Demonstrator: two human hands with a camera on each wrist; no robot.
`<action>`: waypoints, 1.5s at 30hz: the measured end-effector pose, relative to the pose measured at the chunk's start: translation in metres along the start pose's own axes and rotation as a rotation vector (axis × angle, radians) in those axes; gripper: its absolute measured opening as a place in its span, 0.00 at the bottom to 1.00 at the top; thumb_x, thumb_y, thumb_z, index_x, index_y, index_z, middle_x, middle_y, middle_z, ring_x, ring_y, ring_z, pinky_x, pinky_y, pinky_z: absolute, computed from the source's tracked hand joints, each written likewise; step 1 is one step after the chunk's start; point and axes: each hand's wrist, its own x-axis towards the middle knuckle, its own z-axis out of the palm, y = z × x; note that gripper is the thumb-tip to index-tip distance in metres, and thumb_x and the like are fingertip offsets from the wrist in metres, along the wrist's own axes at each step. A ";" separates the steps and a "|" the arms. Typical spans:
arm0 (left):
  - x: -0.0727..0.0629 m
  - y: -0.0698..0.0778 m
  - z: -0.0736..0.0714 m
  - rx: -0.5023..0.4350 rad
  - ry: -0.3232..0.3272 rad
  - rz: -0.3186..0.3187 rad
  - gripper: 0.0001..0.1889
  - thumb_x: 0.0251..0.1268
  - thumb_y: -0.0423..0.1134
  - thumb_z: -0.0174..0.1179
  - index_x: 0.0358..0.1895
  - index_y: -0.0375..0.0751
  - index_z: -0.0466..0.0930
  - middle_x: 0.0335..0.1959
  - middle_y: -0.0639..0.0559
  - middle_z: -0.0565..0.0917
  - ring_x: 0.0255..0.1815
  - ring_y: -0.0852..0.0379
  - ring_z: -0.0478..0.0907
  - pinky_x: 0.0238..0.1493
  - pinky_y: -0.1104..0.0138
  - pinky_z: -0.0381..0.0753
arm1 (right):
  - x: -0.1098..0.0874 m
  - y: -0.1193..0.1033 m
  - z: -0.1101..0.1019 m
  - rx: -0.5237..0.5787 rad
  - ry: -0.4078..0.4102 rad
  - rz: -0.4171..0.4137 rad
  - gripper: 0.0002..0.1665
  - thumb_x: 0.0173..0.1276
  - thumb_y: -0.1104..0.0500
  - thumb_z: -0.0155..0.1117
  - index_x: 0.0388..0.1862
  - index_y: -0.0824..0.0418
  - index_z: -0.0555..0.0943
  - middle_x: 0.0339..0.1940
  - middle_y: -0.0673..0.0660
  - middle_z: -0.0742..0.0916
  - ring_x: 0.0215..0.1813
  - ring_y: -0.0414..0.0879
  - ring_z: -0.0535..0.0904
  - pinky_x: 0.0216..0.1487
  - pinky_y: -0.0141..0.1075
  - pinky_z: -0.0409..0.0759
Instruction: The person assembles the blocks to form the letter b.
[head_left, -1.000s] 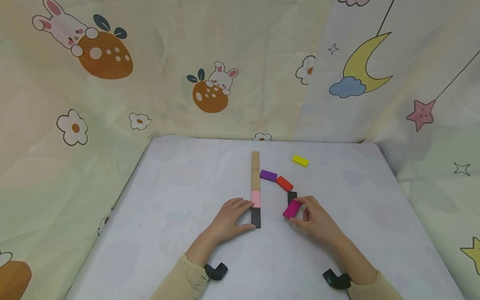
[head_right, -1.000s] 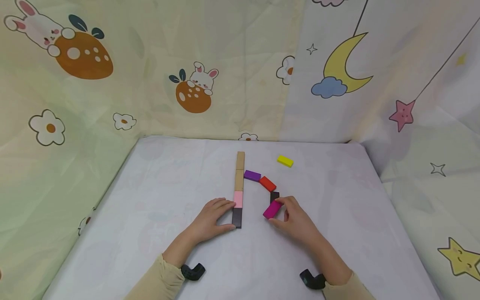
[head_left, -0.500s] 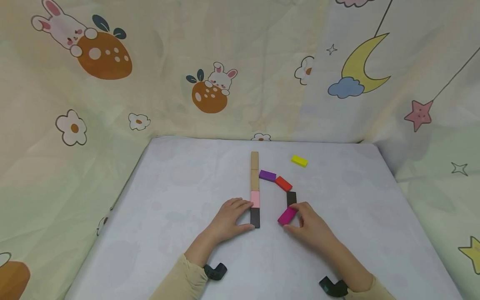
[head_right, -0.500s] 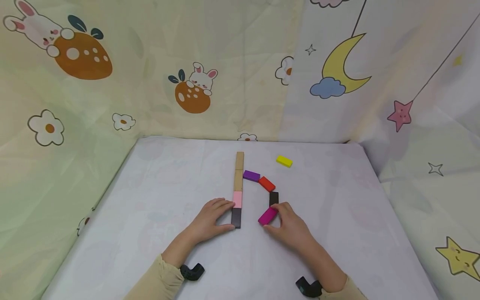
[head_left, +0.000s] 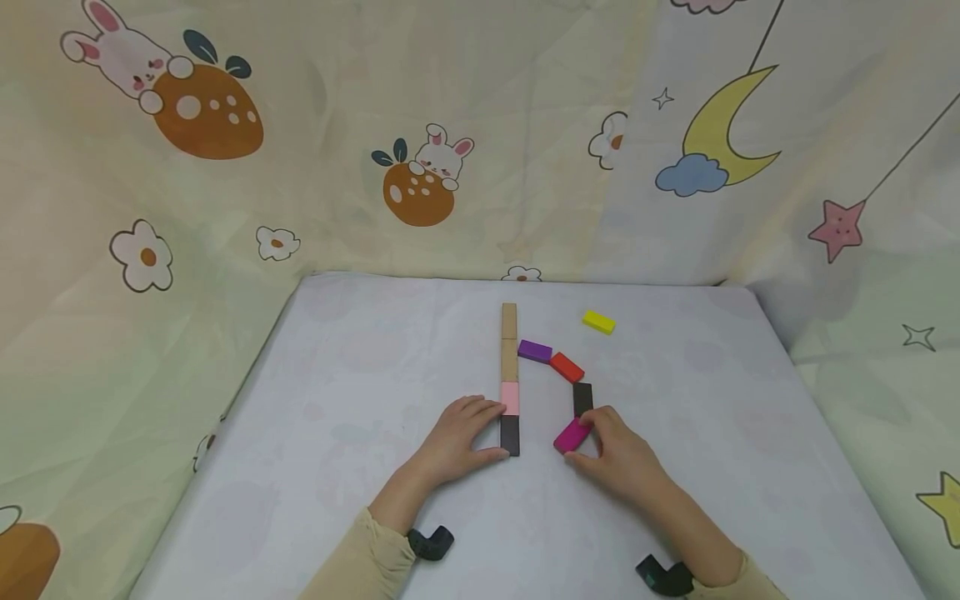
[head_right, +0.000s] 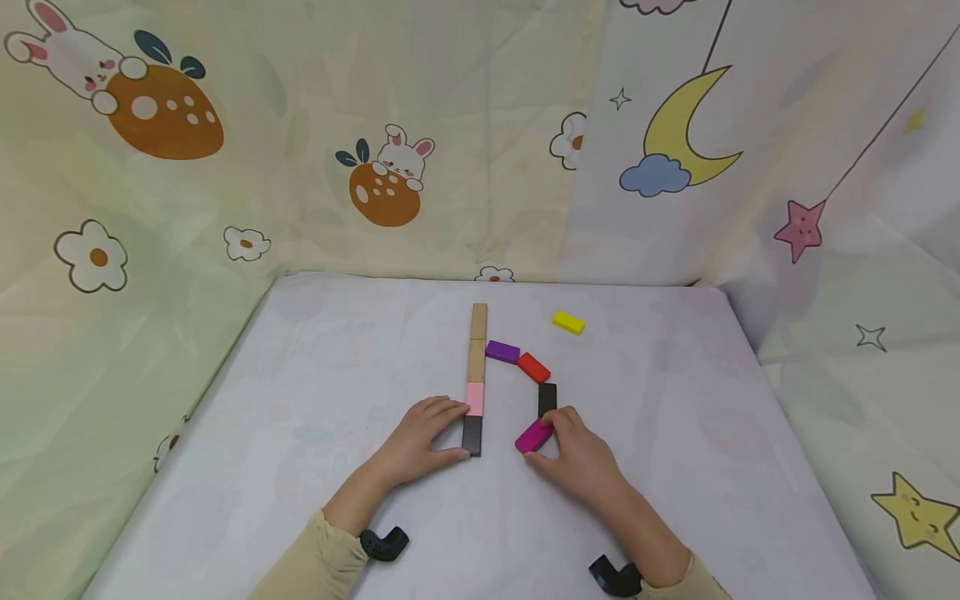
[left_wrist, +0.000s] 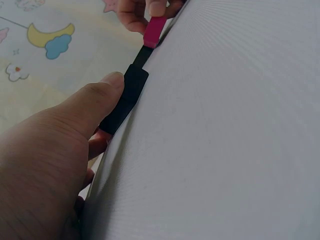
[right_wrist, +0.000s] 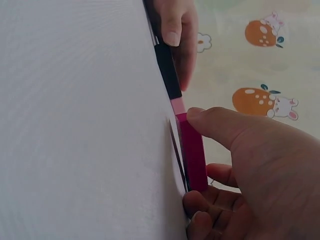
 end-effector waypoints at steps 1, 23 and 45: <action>0.000 0.000 0.000 0.000 0.000 0.000 0.39 0.62 0.69 0.57 0.74 0.57 0.64 0.71 0.57 0.71 0.76 0.52 0.61 0.78 0.53 0.58 | 0.000 0.000 0.000 -0.002 0.002 -0.004 0.35 0.54 0.43 0.77 0.56 0.54 0.74 0.52 0.50 0.78 0.40 0.40 0.71 0.31 0.28 0.73; 0.001 0.001 -0.001 0.006 -0.019 -0.016 0.40 0.62 0.68 0.58 0.75 0.58 0.64 0.71 0.57 0.71 0.76 0.52 0.61 0.79 0.53 0.58 | 0.001 -0.006 0.005 -0.093 0.023 0.002 0.32 0.52 0.42 0.78 0.49 0.53 0.76 0.48 0.52 0.78 0.41 0.43 0.75 0.36 0.31 0.80; 0.000 0.000 0.001 -0.006 -0.009 -0.018 0.40 0.61 0.69 0.57 0.74 0.59 0.64 0.71 0.58 0.71 0.76 0.53 0.60 0.79 0.54 0.58 | 0.002 -0.003 -0.001 -0.005 0.017 0.028 0.26 0.57 0.41 0.74 0.48 0.50 0.77 0.49 0.51 0.77 0.42 0.43 0.75 0.38 0.33 0.83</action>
